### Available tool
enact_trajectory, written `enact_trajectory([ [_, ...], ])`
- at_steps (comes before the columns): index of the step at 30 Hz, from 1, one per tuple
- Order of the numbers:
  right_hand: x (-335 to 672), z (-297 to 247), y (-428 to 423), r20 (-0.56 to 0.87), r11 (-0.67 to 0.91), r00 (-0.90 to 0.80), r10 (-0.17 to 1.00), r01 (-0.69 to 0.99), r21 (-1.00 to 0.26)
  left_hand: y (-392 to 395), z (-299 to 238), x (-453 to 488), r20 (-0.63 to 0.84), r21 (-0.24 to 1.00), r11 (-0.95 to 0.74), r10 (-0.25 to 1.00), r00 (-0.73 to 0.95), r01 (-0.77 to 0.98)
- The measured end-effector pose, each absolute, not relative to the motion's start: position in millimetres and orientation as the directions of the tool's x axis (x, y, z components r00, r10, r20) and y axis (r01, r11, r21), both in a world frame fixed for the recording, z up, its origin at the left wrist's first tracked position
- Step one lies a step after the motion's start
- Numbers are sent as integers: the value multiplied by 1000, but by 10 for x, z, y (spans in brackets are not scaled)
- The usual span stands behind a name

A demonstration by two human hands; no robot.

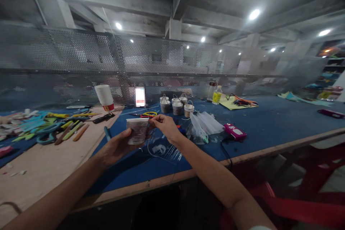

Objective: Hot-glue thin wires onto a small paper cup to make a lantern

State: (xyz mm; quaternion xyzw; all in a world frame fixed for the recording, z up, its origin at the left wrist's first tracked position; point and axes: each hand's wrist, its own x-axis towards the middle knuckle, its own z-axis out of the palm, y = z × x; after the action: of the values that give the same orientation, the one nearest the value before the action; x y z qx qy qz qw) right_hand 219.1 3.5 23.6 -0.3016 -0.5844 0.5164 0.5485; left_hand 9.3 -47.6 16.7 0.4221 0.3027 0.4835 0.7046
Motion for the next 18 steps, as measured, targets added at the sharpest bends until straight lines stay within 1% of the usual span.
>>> enact_trajectory([
  [6, 2204, 143, 116, 365, 315, -177, 914, -256, -914, -508, 259, 213, 47, 902, 130, 919, 391, -413],
  [8, 2213, 130, 132, 366, 323, -160, 917, -245, -914, -513, 288, 244, 55, 912, 111, 920, 388, -394],
  [11, 2222, 128, 139, 368, 340, -141, 919, -189, -921, -515, 310, 267, 30, 912, 111, 942, 336, -394],
  [14, 2221, 116, 145, 404, 395, -128, 906, -92, -914, -525, 310, 288, 20, 899, 127, 944, 329, -419],
  [18, 2211, 80, 156, 451, 455, -140, 882, -3, -891, -532, 277, 322, 33, 930, 89, 946, 323, -356],
])
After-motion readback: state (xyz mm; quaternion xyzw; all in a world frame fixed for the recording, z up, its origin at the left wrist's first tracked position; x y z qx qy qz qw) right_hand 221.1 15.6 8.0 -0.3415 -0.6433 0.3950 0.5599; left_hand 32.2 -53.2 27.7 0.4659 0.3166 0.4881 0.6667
